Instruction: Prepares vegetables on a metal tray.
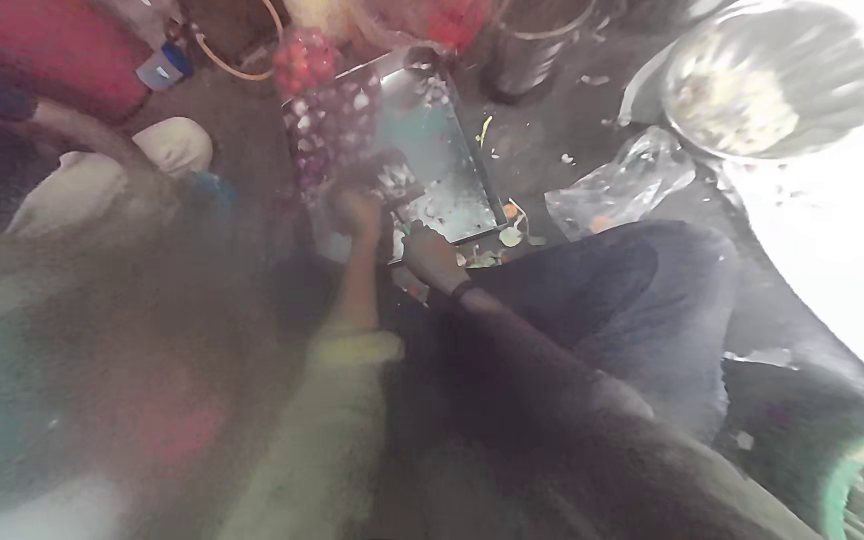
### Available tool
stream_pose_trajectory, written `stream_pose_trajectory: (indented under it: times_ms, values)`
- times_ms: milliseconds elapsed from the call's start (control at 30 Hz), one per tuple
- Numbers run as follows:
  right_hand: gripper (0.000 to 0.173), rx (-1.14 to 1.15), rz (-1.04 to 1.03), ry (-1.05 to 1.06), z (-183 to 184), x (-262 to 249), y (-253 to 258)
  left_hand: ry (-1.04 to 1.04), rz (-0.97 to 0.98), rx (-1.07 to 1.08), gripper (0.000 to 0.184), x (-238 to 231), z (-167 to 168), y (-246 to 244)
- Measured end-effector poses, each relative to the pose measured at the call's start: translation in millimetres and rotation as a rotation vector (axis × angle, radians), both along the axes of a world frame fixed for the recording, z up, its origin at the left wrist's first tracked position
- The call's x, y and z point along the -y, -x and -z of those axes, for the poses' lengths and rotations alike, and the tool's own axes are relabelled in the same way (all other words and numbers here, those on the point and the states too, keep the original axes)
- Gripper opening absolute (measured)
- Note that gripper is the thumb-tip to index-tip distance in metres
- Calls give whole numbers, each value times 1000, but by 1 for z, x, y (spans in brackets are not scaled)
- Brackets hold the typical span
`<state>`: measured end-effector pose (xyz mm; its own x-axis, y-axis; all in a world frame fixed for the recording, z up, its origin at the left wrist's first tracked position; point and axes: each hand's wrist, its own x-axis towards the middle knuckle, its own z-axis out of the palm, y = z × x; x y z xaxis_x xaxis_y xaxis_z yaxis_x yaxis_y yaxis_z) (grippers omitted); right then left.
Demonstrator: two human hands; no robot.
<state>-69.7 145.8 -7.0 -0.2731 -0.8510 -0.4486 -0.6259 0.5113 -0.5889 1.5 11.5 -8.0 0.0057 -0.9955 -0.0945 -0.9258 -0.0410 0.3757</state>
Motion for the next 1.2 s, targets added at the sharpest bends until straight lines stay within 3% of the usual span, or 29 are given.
stream_pose_trajectory:
  times_ms: [300, 467, 600, 733, 900, 1067, 1200]
  values:
    - [32, 3, -11, 37, 1, 2, -20, -96, -120, -117, 32, -7, -26, 5]
    - [38, -63, -75, -85, -9, -6, -17, -79, -198, -144, 31, 2, -16, 7]
    - [44, -117, -138, -300, -34, -23, -5, -95, -183, -119, 29, 1, -20, 9]
    - [45, -189, -204, -222, -35, -41, 27, -85, -16, -86, 24, -1, -19, 7]
    - [42, -96, -41, -163, -37, -38, 58, -176, 212, -40, 30, -10, -35, 7]
    - [37, -26, 29, 23, -15, -36, 65, 110, 266, -100, 32, -4, -16, 18]
    - [42, -97, -59, -99, -21, 16, 67, 151, 331, -138, 30, 9, 5, 23]
